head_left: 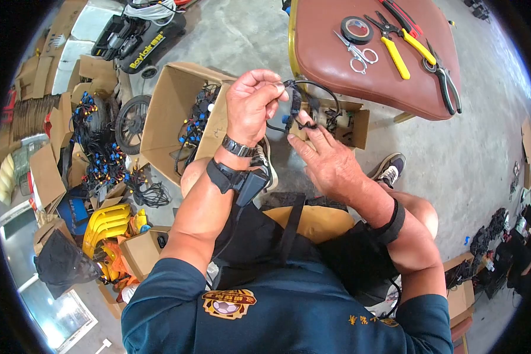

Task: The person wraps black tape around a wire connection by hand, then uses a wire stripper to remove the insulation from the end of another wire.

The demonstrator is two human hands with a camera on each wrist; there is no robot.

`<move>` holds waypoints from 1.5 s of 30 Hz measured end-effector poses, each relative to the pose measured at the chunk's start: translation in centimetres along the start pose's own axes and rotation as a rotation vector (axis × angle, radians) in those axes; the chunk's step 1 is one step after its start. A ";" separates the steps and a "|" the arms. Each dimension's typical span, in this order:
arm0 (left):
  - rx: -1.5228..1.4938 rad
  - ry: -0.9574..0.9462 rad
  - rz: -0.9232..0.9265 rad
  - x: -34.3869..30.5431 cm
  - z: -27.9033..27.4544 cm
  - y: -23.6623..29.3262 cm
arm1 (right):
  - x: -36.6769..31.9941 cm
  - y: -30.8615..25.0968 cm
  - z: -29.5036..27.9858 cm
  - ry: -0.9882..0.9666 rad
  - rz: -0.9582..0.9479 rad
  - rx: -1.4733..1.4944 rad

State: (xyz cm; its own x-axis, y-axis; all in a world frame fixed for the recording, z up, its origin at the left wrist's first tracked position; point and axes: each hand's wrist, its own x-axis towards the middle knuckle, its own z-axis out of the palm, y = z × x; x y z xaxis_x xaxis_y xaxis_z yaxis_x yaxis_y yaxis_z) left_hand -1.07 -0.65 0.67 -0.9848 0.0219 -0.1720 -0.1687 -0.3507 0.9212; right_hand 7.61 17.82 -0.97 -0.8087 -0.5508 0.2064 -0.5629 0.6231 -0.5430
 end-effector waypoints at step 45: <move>-0.029 -0.264 -0.098 -1.4 0.1 -0.3 | 1.5 2.8 0.7 -0.044 0.171 0.537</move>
State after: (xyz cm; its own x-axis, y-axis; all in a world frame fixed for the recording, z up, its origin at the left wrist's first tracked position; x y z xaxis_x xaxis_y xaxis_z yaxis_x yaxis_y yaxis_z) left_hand 0.40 -0.47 0.64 -0.9409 0.2986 -0.1595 -0.2662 -0.3617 0.8935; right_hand 4.91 18.36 -2.75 -0.8663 -0.4968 0.0514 -0.2495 0.3414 -0.9062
